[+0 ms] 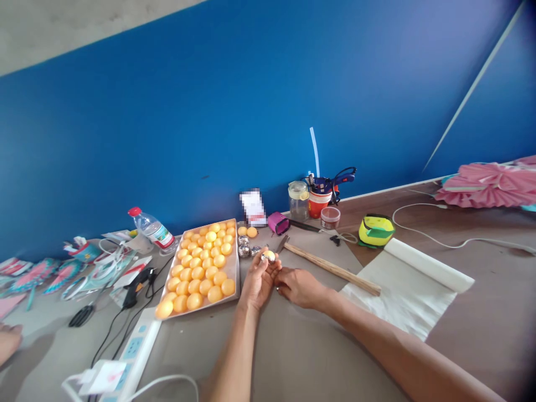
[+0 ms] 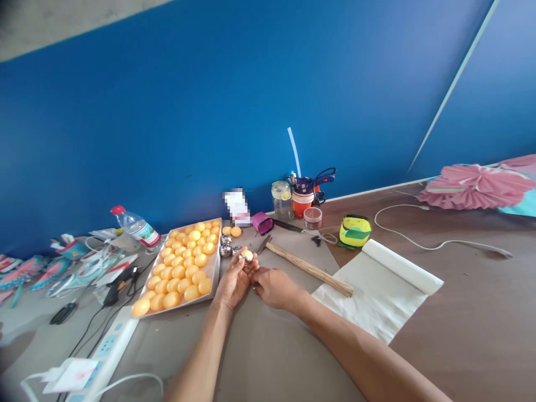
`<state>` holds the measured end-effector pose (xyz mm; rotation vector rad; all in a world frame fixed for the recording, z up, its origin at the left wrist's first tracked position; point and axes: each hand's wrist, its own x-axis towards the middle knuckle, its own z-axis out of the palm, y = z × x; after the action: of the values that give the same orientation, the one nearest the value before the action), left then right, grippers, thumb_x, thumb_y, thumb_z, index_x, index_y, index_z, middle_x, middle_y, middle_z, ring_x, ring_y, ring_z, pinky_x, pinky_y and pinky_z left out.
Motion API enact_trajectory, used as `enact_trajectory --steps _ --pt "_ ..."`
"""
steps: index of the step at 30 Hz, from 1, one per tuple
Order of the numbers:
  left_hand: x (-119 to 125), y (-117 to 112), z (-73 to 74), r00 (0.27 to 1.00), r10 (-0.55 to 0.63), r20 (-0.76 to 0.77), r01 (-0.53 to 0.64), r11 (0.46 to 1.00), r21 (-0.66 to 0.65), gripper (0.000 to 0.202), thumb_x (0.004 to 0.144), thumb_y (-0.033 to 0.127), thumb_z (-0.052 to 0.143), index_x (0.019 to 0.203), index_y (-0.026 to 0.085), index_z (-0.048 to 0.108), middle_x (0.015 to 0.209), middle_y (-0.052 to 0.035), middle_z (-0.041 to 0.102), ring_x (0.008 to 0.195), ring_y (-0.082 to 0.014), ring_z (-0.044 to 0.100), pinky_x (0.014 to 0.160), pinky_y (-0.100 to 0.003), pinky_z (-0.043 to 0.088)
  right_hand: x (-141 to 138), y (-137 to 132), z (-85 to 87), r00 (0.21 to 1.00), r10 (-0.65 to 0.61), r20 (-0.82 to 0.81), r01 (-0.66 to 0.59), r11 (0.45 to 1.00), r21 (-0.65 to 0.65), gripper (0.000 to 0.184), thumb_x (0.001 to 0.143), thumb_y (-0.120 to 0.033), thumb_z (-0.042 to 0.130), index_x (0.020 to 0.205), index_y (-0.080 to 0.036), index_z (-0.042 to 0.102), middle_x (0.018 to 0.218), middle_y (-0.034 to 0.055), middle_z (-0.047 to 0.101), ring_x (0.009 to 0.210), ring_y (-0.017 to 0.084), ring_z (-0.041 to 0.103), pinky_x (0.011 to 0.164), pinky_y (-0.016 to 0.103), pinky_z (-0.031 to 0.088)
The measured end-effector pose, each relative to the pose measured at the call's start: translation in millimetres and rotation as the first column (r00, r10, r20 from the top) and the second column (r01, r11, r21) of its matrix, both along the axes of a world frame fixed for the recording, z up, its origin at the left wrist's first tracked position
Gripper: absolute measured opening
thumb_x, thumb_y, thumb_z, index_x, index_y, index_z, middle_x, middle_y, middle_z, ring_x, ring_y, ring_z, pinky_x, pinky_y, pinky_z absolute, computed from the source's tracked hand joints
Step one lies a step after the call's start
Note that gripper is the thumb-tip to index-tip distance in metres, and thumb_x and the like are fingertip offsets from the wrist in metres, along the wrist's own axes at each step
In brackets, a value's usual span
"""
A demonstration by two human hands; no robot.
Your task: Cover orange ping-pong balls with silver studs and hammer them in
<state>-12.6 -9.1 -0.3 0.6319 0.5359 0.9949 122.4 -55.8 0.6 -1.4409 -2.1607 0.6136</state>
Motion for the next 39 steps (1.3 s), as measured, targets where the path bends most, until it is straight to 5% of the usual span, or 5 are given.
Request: enact_trajectory --steps 10,16,23,29,39 --pt "-3.6 2.8 -3.9 1.000 0.010 -0.028 -0.011 1.000 -0.025 0.043 0.072 0.021 0.066 0.113 0.022 0.052 0.094 -0.0047 0.064 0.079 -0.0146 0.062 0.079 -0.031 0.045 3.6 5.2 -2.3 0.961 -0.110 -0.255 0.096 0.993 -0.067 0.014 0.076 -0.016 0.044 0.065 -0.018 0.052 0.067 0.0040 0.061 0.061 0.014 0.054 0.059 0.025 0.037" --pt "-3.5 0.9 0.4 1.000 0.009 -0.030 -0.011 0.999 -0.044 0.036 0.073 0.024 0.065 0.107 0.021 0.055 0.094 -0.0050 0.064 0.078 -0.0140 0.062 0.080 -0.032 0.044 12.3 12.7 3.6 0.535 -0.442 -0.720 -0.003 0.851 -0.525 0.015 0.074 -0.031 0.049 0.067 -0.018 0.048 0.051 -0.0030 0.055 0.042 0.009 0.048 0.046 0.022 0.035" --pt "-4.5 3.3 -4.0 0.999 -0.001 -0.047 0.000 0.999 -0.033 0.038 0.072 0.025 0.066 0.108 0.021 0.055 0.092 -0.0056 0.064 0.076 -0.0141 0.061 0.077 -0.031 0.045 17.2 17.3 1.2 0.153 -0.491 -0.858 -0.085 0.858 -0.506 0.032 0.067 -0.043 0.063 0.064 -0.019 0.043 0.056 -0.0072 0.047 0.036 0.002 0.031 0.042 0.020 0.029" --pt "-3.8 2.4 -2.5 0.999 -0.018 -0.040 0.017 1.000 -0.013 0.037 0.074 0.024 0.064 0.109 0.020 0.054 0.094 -0.0059 0.065 0.079 -0.0145 0.062 0.080 -0.032 0.044 19.5 17.2 2.5 0.153 -0.437 -0.886 -0.167 0.873 -0.459 0.027 0.062 -0.037 0.070 0.068 -0.017 0.052 0.058 -0.0029 0.053 0.045 0.007 0.044 0.049 0.023 0.035" --pt "1.5 -1.6 -2.0 0.995 -0.038 -0.089 0.043 0.998 0.054 0.037 0.069 0.021 0.068 0.105 0.019 0.059 0.092 -0.0045 0.064 0.082 -0.0169 0.060 0.084 -0.036 0.042 8.0 17.7 0.7 0.521 -0.370 -0.769 0.127 0.925 -0.359 0.011 0.070 -0.027 0.054 0.074 -0.017 0.056 0.050 -0.0056 0.046 0.047 0.008 0.041 0.051 0.023 0.034"
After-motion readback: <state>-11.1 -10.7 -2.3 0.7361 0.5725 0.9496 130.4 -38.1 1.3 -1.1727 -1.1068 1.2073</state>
